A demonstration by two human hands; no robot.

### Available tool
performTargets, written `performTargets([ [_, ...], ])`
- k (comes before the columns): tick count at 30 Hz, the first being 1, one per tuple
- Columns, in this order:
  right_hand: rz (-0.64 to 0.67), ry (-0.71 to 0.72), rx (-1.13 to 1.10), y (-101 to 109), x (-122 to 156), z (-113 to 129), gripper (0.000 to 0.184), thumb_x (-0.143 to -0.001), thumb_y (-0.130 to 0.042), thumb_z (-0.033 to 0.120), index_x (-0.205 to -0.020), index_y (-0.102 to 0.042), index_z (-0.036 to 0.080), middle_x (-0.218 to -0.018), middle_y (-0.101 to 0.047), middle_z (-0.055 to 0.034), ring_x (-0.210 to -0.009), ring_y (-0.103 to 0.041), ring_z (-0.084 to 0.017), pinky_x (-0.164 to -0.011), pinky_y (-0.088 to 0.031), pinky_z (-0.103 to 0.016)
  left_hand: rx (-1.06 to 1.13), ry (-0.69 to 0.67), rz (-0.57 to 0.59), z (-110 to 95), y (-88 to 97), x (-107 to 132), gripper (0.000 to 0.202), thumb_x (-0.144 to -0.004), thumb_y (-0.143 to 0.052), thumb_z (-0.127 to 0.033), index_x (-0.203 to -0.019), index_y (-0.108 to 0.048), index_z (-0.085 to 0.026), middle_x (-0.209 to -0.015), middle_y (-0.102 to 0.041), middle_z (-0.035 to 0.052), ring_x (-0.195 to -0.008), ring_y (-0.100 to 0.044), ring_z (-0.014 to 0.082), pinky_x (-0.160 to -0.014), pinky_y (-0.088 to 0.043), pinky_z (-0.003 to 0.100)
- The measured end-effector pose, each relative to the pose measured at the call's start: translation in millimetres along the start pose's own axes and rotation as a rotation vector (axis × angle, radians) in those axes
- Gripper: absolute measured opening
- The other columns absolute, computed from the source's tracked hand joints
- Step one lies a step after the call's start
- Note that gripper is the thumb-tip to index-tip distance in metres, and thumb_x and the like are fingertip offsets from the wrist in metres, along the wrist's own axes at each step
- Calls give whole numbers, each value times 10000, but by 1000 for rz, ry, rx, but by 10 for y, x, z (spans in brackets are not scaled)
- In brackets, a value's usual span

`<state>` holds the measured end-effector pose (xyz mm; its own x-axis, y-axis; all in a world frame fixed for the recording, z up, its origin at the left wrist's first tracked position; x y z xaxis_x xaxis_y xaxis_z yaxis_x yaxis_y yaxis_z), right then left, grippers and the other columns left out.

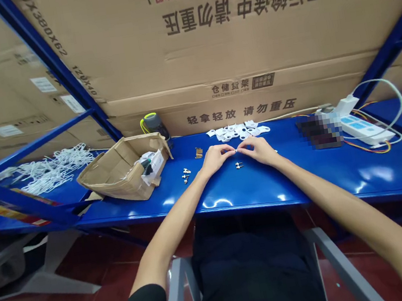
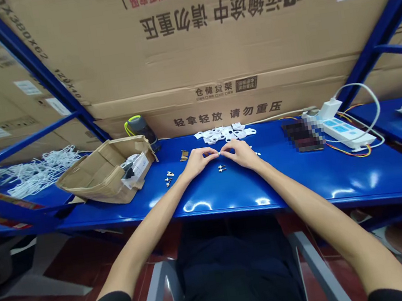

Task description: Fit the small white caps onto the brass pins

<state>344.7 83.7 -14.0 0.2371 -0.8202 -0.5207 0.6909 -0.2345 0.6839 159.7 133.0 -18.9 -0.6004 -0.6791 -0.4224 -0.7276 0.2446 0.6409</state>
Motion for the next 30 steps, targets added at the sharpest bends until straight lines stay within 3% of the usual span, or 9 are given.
performTargets([
  [8, 38, -15, 45, -19, -1, 8, 254, -967, -626, 418, -967, -806, 238, -947, -795, -71, -905, -697, -264, -856, -526, -390, -120, 17, 49, -44, 17, 25, 255, -983, -656, -421, -1041, -839, -253, -1007, -819, 10, -901, -723, 205, -862, -515, 279],
  [16, 215, 65, 75, -66, -12, 8, 233, -979, -612, 363, -925, -803, 240, -1041, -790, -80, -992, -707, -274, -924, -534, -409, -249, -53, 159, -107, 9, 15, 193, -961, -679, -357, -1002, -838, -255, -1079, -796, 25, -945, -705, 216, -842, -518, 291],
  [22, 241, 108, 51, -64, 20, 67, 224, -970, -628, 383, -938, -801, 244, -1093, -776, -88, -1025, -704, -276, -960, -534, -422, -340, -46, 135, -22, 26, 9, 231, -960, -614, -198, -1063, -817, -238, -1131, -772, 47, -1021, -687, 219, -959, -529, 312],
  [30, 293, 135, 70, -52, 28, 136, 232, -955, -646, 401, -930, -815, 244, -1135, -778, -94, -1041, -706, -294, -973, -533, -456, -421, -95, 137, -56, -39, 32, 267, -1009, -547, -214, -1112, -793, -220, -1201, -745, 67, -1147, -657, 246, -1059, -498, 366],
])
Point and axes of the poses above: each hand's wrist, its own x-axis away from the middle knuckle, its own y-axis out of the back of the hand, z = x × y, the point moved 5 cm from there along -x, towards the middle knuckle
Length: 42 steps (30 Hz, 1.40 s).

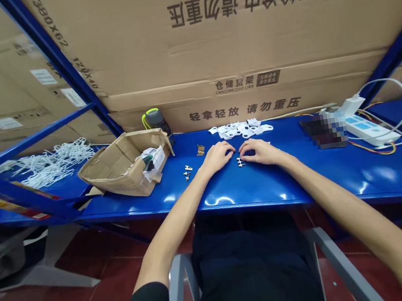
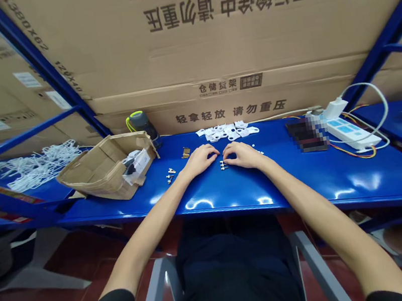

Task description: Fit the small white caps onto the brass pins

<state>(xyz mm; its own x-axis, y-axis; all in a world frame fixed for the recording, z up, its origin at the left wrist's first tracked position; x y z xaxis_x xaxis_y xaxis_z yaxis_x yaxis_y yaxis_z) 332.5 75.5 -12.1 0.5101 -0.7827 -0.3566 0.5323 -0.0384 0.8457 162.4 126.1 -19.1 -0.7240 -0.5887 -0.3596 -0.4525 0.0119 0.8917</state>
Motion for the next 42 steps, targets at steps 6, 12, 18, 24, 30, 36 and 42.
performTargets([
  [6, -3, -12, 10, 12, 3, 29, 253, -976, -620, 405, -950, -815, 246, -1134, -782, -90, -1048, -710, -290, -977, -541, -447, -11, 0, 4, 1, 16, 2, 253, -1012, -551, -219, -1104, -787, -231, -1211, -741, 59, -1154, -655, 247, -1053, -496, 364],
  [12, -12, -24, 93, -4, -4, -7, 328, -1039, -519, 379, -1106, -805, 232, -1225, -770, -106, -1136, -703, -310, -1029, -538, -487, -41, 48, 6, -22, -23, 22, 273, -1039, -530, -243, -1211, -741, -218, -1305, -715, 85, -1248, -633, 269, -1091, -475, 408],
  [18, -25, -135, 289, -148, 21, -218, 448, -1070, -441, 364, -1410, -682, 203, -1527, -604, -160, -1419, -556, -370, -1164, -445, -605, -85, 87, 34, -17, -134, 40, 388, -1090, -432, -262, -1427, -619, -215, -1590, -536, 109, -1481, -482, 273, -1224, -372, 479],
  [24, 29, -148, 241, -219, 36, -341, 493, -1073, -453, 416, -1493, -616, 217, -1589, -539, -159, -1462, -518, -370, -1198, -415, -616, -68, 61, 80, 51, -168, 28, 436, -1095, -412, -301, -1480, -593, -203, -1583, -544, 129, -1482, -490, 285, -1244, -360, 486],
  [30, 27, -154, 214, -202, 37, -390, 477, -1062, -486, 417, -1484, -626, 244, -1584, -551, -138, -1464, -519, -355, -1212, -406, -596, -89, 44, 95, 95, -185, 17, 446, -1095, -408, -310, -1490, -586, -206, -1590, -539, 125, -1494, -480, 277, -1253, -357, 475],
  [36, 41, -162, 218, -210, 35, -385, 477, -1067, -473, 418, -1489, -618, 250, -1595, -541, -131, -1479, -503, -344, -1223, -393, -585, -67, 42, 83, 88, -173, 20, 431, -1093, -428, -317, -1471, -604, -207, -1581, -548, 126, -1491, -486, 278, -1254, -356, 465],
  [42, 59, -153, 224, -200, 31, -361, 509, -1071, -458, 418, -1500, -605, 187, -1595, -529, -176, -1475, -502, -366, -1218, -393, -604, -71, 47, 94, 88, -172, 19, 432, -1094, -427, -313, -1476, -597, -205, -1587, -540, 128, -1492, -483, 282, -1250, -358, 473],
])
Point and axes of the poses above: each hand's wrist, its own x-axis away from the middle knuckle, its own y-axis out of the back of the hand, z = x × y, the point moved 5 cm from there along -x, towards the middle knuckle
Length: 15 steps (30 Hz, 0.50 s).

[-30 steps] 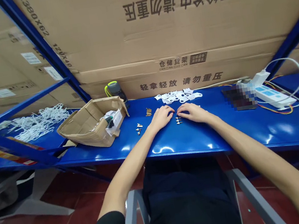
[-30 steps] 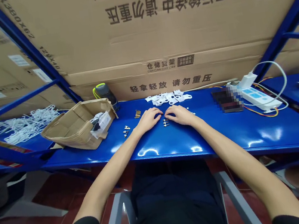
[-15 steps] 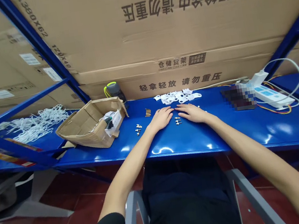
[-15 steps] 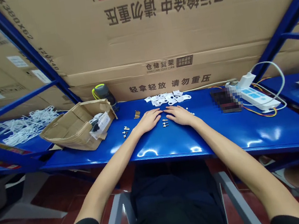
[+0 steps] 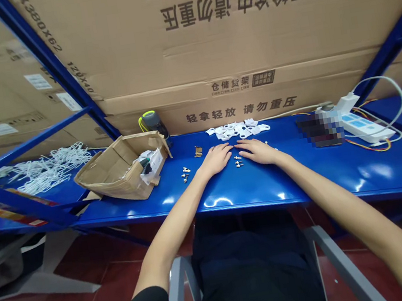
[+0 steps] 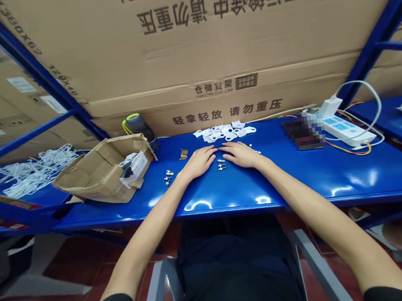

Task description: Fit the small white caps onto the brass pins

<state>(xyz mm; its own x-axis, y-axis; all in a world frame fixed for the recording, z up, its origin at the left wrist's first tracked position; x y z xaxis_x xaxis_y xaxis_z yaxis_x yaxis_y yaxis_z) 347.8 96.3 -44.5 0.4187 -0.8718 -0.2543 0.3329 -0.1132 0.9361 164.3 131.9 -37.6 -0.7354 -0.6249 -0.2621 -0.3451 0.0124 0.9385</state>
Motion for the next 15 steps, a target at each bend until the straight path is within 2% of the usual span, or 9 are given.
performTargets([
  [7, -13, -5, -1, 6, -3, -4, 482, -1063, -481, 413, -1486, -622, 231, -1585, -550, -144, -1471, -511, -358, -1220, -402, -588, 18, -1, -16, 0, 5, -3, 421, -1090, -444, -323, -1460, -614, -213, -1571, -560, 122, -1487, -490, 282, -1250, -361, 466],
  [15, 29, 2, 24, 35, -8, 21, 511, -1066, -462, 408, -1511, -593, 193, -1599, -529, -160, -1479, -502, -347, -1223, -400, -575, -64, 14, 55, -63, 88, 12, 463, -1117, -377, -335, -1504, -578, -178, -1607, -522, 106, -1505, -467, 245, -1265, -346, 416],
])
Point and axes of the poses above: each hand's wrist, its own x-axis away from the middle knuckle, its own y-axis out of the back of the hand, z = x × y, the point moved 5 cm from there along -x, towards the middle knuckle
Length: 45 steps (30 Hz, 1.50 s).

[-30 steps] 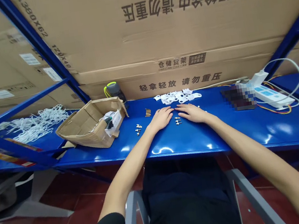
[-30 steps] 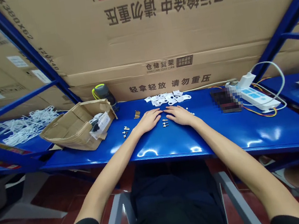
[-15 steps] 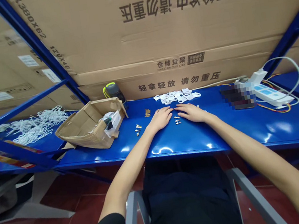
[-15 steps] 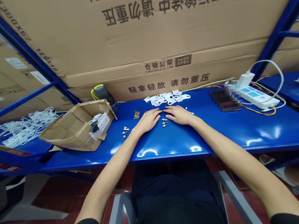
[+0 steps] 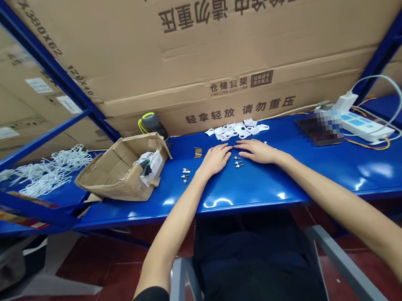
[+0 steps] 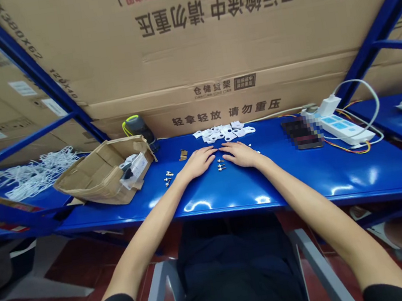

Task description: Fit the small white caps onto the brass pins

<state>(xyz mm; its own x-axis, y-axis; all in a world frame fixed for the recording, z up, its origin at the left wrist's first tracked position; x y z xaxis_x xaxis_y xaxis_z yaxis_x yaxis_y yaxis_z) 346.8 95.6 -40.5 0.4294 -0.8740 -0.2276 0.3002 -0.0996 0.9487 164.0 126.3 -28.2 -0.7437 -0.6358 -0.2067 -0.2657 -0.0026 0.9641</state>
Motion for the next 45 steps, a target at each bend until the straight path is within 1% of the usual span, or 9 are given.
performTargets([
  [5, -26, 1, -15, 86, 9, 43, 459, -1056, -478, 369, -1449, -655, 211, -1548, -592, -131, -1429, -561, -327, -1213, -433, -523, -29, 47, -30, -53, 67, 31, 410, -1108, -418, -344, -1451, -618, -245, -1553, -585, 69, -1452, -514, 239, -1216, -388, 422],
  [9, -16, -31, -12, 131, 21, 69, 439, -1050, -472, 312, -1424, -674, 199, -1534, -605, -130, -1411, -579, -319, -1195, -459, -498, -155, 256, -133, -97, 181, 110, 350, -1094, -430, -340, -1258, -719, -231, -1388, -684, 109, -1299, -584, 298, -1122, -438, 516],
  [14, -11, -38, -3, 139, 22, 73, 426, -1048, -482, 301, -1416, -675, 207, -1539, -602, -125, -1410, -581, -310, -1192, -461, -499, -309, 445, -145, -175, 226, 192, 365, -1066, -459, -345, -1294, -686, -172, -1547, -526, 200, -1380, -479, 383, -1085, -448, 631],
  [18, -5, -24, 8, 131, 17, 68, 438, -1050, -472, 293, -1429, -662, 181, -1543, -594, -144, -1416, -575, -314, -1197, -455, -500, -295, 474, -81, -192, 155, 181, 388, -1079, -401, -307, -1346, -650, -175, -1662, -397, 187, -1509, -356, 400, -1114, -414, 723],
  [22, -8, -17, 5, 133, 18, 71, 440, -1049, -468, 291, -1425, -665, 174, -1538, -597, -153, -1411, -579, -324, -1191, -460, -510, -251, 468, -61, -218, 132, 179, 390, -1077, -376, -264, -1350, -635, -163, -1708, -324, 174, -1564, -291, 402, -1101, -459, 718],
  [30, -26, -10, -16, 113, 18, 44, 442, -1045, -473, 308, -1420, -672, 185, -1536, -600, -146, -1409, -581, -326, -1199, -454, -518, -198, 303, -54, -343, 81, 152, 378, -1035, -377, -129, -1329, -616, -123, -1717, -296, 180, -1603, -246, 383, -1145, -506, 597],
  [35, -32, 4, -15, 101, 19, 20, 445, -1046, -474, 322, -1429, -665, 205, -1542, -598, -128, -1407, -584, -318, -1194, -463, -510, -64, 192, -76, -310, 16, 102, 387, -1053, -385, -160, -1383, -587, -134, -1700, -331, 168, -1614, -253, 324, -1259, -398, 517],
  [40, -33, 10, -26, 99, 20, 15, 445, -1044, -476, 325, -1428, -665, 203, -1547, -593, -130, -1412, -578, -319, -1197, -457, -515, -120, 371, -59, -214, 46, 130, 462, -1080, -416, -342, -1450, -558, -103, -1692, -341, 213, -1590, -266, 421, -1253, -342, 606],
  [45, -17, 1, -31, 106, 26, 35, 461, -1048, -462, 323, -1433, -658, 161, -1552, -579, -168, -1422, -566, -330, -1206, -442, -517, -183, 518, -37, -173, 72, 184, 578, -1077, -395, -499, -1524, -518, -155, -1687, -349, 228, -1557, -298, 494, -1204, -317, 710],
])
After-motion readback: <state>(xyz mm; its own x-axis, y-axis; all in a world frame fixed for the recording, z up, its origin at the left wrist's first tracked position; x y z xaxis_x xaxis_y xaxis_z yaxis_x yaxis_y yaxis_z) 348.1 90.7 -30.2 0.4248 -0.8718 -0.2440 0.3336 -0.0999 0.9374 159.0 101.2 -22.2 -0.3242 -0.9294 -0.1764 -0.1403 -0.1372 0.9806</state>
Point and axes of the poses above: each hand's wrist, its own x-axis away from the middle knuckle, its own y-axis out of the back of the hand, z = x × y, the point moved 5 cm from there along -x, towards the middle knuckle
